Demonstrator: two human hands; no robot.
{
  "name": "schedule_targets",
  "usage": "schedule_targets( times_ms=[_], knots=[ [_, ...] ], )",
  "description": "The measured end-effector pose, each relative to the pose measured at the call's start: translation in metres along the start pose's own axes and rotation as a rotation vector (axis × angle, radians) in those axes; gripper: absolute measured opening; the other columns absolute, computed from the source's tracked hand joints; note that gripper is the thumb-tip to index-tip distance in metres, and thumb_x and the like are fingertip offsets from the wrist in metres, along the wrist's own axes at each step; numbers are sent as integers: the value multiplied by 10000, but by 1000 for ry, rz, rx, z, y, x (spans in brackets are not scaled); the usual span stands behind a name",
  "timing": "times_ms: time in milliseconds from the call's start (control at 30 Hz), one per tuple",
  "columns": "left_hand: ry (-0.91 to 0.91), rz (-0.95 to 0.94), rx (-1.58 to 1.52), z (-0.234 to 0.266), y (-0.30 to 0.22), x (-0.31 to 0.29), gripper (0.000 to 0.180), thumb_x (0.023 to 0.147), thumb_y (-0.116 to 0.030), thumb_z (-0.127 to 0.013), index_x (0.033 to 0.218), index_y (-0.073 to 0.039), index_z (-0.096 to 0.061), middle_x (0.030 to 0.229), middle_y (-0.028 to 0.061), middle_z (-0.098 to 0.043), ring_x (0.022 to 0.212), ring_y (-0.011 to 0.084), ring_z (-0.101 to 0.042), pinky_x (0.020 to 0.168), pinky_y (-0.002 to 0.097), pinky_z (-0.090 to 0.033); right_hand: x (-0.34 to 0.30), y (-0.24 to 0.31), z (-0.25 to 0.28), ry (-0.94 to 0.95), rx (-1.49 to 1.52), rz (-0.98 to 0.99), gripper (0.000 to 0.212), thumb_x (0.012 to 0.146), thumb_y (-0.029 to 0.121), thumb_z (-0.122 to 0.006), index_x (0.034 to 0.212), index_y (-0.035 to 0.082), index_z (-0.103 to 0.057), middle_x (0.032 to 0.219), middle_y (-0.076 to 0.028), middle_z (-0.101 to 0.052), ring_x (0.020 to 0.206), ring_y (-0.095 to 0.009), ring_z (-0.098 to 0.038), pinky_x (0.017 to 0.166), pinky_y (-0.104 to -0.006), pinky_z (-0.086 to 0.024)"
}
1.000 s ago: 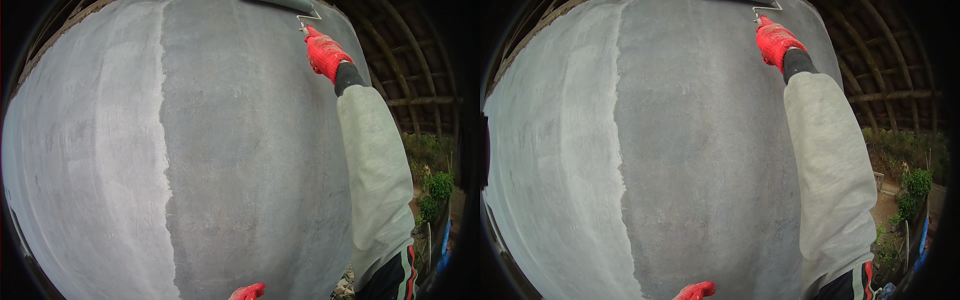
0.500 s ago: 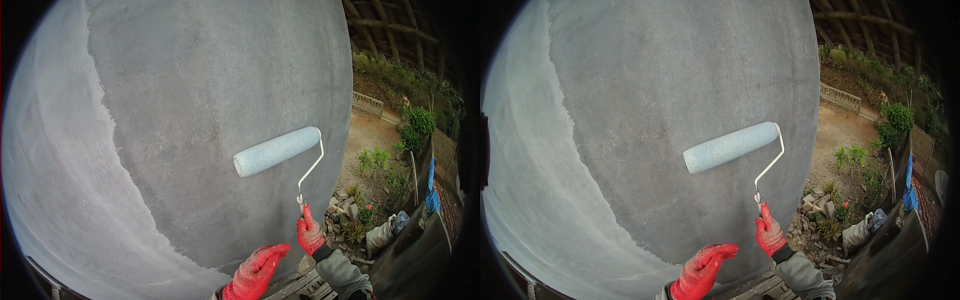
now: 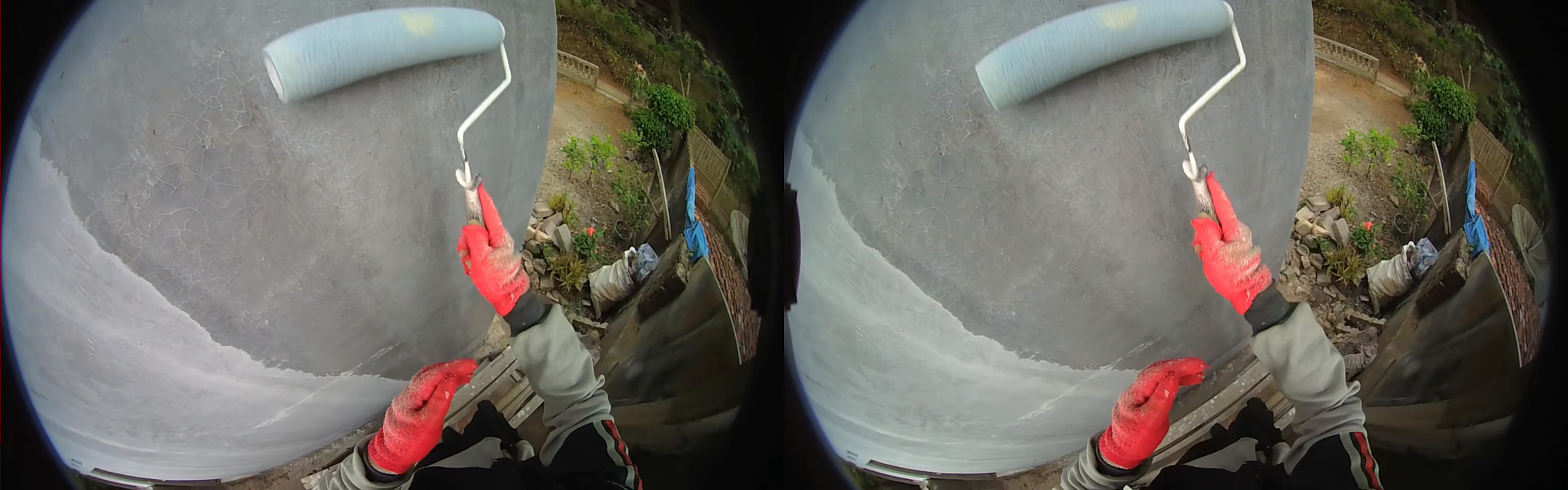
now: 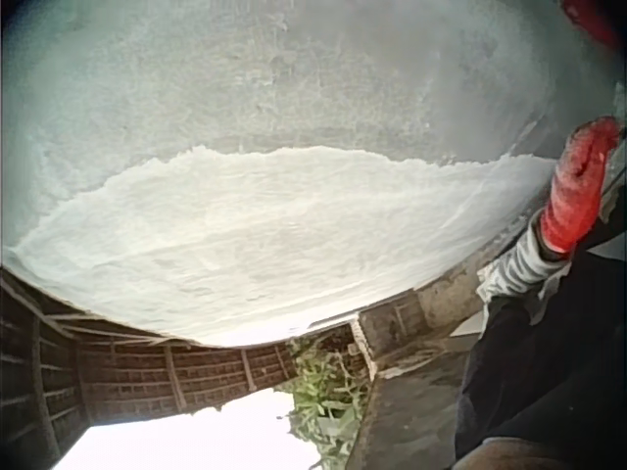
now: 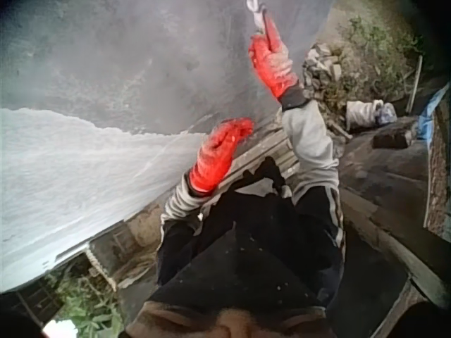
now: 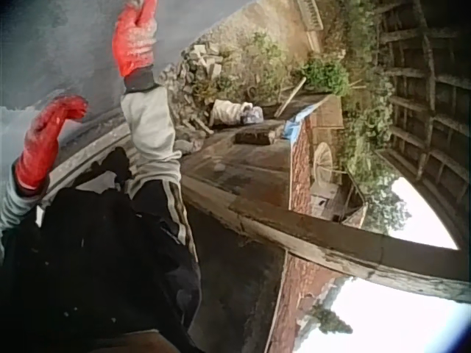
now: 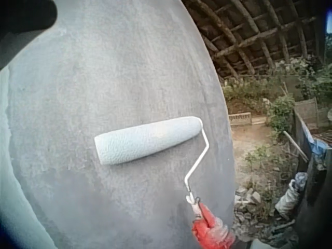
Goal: The person paints the surface of a large cylindrical structure using a paint roller, then rolls the roller in a paint tray.
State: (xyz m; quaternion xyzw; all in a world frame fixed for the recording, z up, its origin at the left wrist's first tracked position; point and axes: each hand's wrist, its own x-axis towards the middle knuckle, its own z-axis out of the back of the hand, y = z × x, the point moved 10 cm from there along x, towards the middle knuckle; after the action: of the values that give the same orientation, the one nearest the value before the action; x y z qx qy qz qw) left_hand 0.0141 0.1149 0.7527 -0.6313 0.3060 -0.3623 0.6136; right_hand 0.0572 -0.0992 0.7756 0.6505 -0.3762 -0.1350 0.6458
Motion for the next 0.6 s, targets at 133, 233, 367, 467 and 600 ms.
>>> schedule_targets(
  times_ms=[133,233,367,467,600],
  knots=[
    [-2,58,-4,-17,22,7,285,1013,-123,-406,1197,29,-561,1166,119,-593,1047,210,-599,952,320,-440,-117,-188,47,35,-238,-108,619,898,60,-536,1467,158,-314,687,-35,-531,604,-116,-512,569,-299,-452],
    [19,78,-1,-35,42,16,272,1008,-116,-417,1193,11,-571,1140,109,-602,1032,186,-604,937,300,-442,-164,-238,68,59,-263,-82,598,889,57,-558,1444,143,-353,718,-54,-568,610,-132,-532,575,-304,-459],
    [70,-37,210,-49,23,36,254,997,-102,-441,1184,-12,-588,1110,96,-613,1008,166,-606,907,289,-445,-122,-174,53,68,-353,-39,572,871,64,-583,1412,108,-403,858,-115,-634,662,-163,-578,607,-317,-480],
    [13,10,129,-52,32,51,253,996,-103,-442,1174,-5,-592,1100,101,-618,1005,171,-608,907,290,-446,-54,-103,25,159,-36,-223,517,886,110,-574,1383,96,-433,773,-90,-576,636,-155,-551,601,-300,-463],
    [-67,55,26,-55,42,62,254,998,-103,-435,1166,2,-595,1102,110,-621,1016,180,-608,912,296,-446,-2,-69,4,260,100,-317,369,902,160,-562,1254,61,-513,715,-84,-545,619,-158,-531,597,-316,-452]
  ],
)
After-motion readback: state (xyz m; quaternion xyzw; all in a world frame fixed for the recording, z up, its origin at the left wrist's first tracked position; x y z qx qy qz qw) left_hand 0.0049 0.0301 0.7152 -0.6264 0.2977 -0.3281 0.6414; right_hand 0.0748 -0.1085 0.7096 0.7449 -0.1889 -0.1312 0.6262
